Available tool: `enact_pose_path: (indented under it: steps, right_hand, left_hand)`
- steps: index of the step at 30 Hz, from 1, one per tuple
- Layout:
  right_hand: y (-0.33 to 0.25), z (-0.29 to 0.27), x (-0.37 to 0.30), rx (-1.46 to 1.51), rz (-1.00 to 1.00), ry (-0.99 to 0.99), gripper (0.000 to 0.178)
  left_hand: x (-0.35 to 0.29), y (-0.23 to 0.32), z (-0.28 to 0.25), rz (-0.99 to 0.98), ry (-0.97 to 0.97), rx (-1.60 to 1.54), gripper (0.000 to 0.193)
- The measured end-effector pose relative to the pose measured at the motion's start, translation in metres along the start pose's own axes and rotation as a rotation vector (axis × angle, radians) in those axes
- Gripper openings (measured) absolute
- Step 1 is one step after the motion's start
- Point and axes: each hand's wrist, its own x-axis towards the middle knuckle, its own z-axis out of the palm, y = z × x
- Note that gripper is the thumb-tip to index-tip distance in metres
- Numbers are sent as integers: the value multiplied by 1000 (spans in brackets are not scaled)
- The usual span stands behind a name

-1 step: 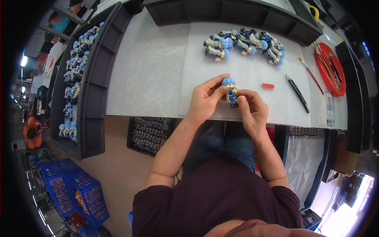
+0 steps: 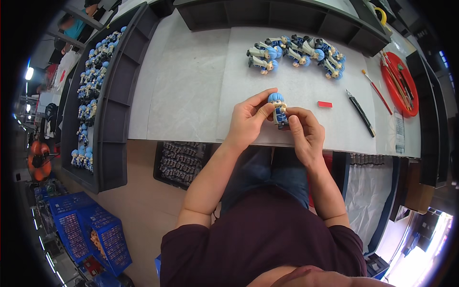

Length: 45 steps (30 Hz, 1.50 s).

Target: The person assembles small blue and white figurines at a workbench. They pick up individual figurines, attach small red rectangular pieces to their backs, and place the completed units into a black tray. The process is repeated for multiple figurines throughout the clip.

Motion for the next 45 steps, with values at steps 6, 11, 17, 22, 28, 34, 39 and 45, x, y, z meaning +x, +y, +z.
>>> enact_pose_path:
  steps: [6,11,17,22,28,34,39,45]
  right_hand:
    - [5,-1,2,-21,-19,-102,23]
    - [6,-1,2,-30,-22,-97,24]
    - [5,-1,2,-6,-2,-89,26]
    - [5,-1,2,-2,6,-93,26]
    - [7,-2,2,-3,-4,-94,28]
    - [6,-1,2,20,4,-79,31]
    - [8,-2,2,52,2,-93,31]
    - [6,-3,4,114,4,-93,28]
  left_hand:
    - [0,0,-3,-3,16,1,34]
    - [1,-2,-4,-6,16,-8,34]
    - [2,-2,-3,-33,21,-28,33]
    - [2,-4,-4,-24,20,-33,33]
    - [2,-1,-3,-7,22,-9,33]
    - [1,1,-2,-19,25,-46,32]
    - [2,0,-3,-35,24,-56,33]
    - [1,1,3,53,77,-127,25]
